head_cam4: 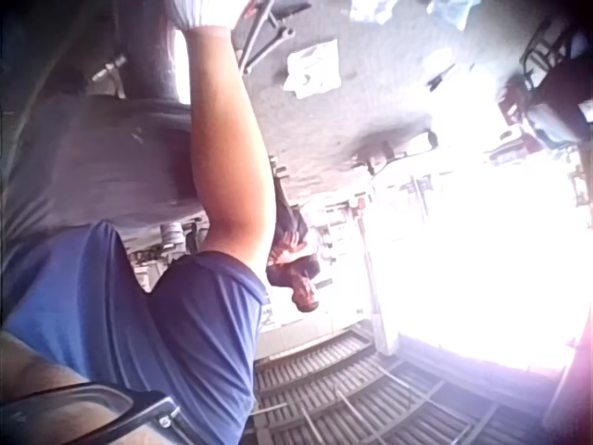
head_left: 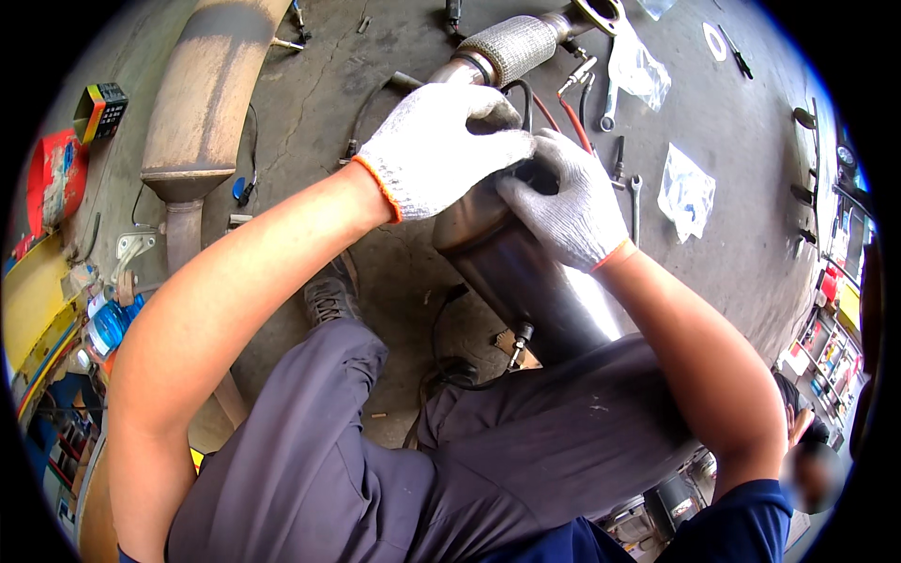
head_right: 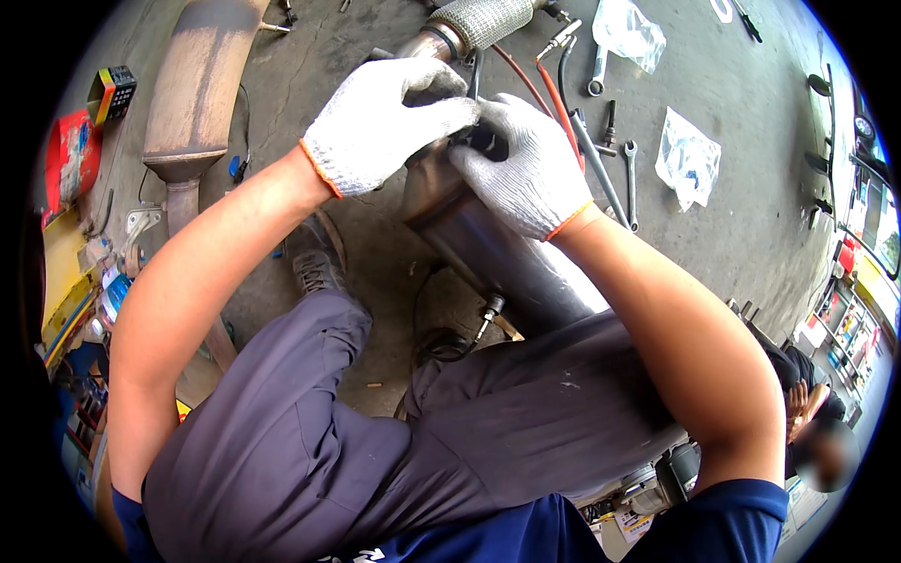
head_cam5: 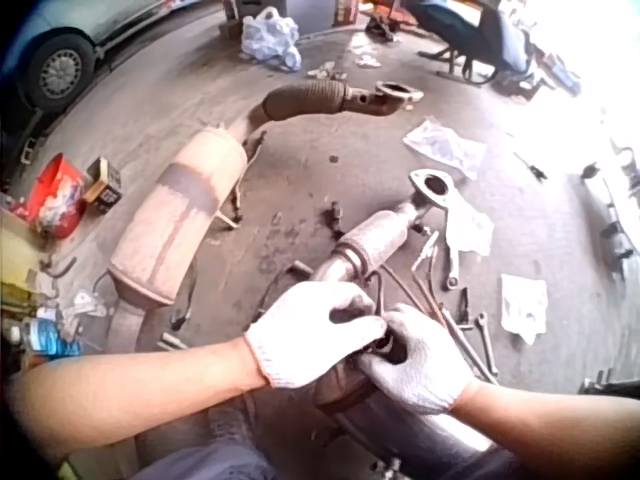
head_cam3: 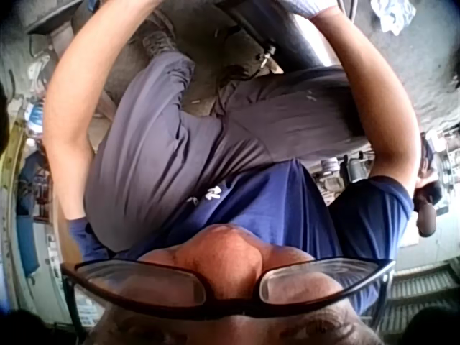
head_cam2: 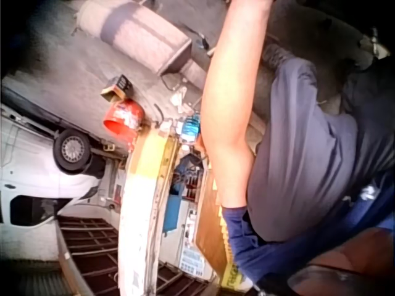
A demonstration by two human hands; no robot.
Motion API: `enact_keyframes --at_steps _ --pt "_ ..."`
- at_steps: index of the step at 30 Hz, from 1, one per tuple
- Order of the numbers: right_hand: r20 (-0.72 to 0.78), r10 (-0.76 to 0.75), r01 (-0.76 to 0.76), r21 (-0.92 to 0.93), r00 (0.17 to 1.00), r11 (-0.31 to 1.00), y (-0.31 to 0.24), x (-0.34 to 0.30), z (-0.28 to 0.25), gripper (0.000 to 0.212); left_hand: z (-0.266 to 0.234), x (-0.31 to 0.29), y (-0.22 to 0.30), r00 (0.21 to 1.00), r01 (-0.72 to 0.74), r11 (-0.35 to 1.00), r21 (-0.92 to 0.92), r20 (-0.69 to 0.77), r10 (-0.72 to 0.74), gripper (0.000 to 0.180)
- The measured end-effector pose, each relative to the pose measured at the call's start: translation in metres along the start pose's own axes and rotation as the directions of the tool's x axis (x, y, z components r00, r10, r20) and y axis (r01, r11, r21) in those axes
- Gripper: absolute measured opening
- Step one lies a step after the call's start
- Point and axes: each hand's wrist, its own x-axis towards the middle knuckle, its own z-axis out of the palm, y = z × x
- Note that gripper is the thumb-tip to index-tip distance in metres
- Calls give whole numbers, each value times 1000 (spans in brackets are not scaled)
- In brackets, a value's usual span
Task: The person sits on the floor and uses a wrench to tighten a bolt on a metallic exhaust pipe. They repeatedly adjust the pipe and reposition the wrench to secure the connection.
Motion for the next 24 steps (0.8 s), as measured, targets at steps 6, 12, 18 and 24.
enact_keyframes --at_steps 6,12,18,24 --pt "45 93 -92 -14 995 996 0 6 6 33 -2 -1 -3 998 -64 997 51 -23 66 27" --pt "-38 12 -13 -39 999 999 -5 0 2 34 -3 1 1 1000 11 1000 9 26 -11 29" --pt "40 46 -45 -24 998 999 0 5 6 35 -2 -2 0 1000 -7 1000 9 9 7 29" --pt "-63 1 -1 3 998 1000 -1 0 4 33 -2 0 2 1000 8 1000 19 12 -8 28"
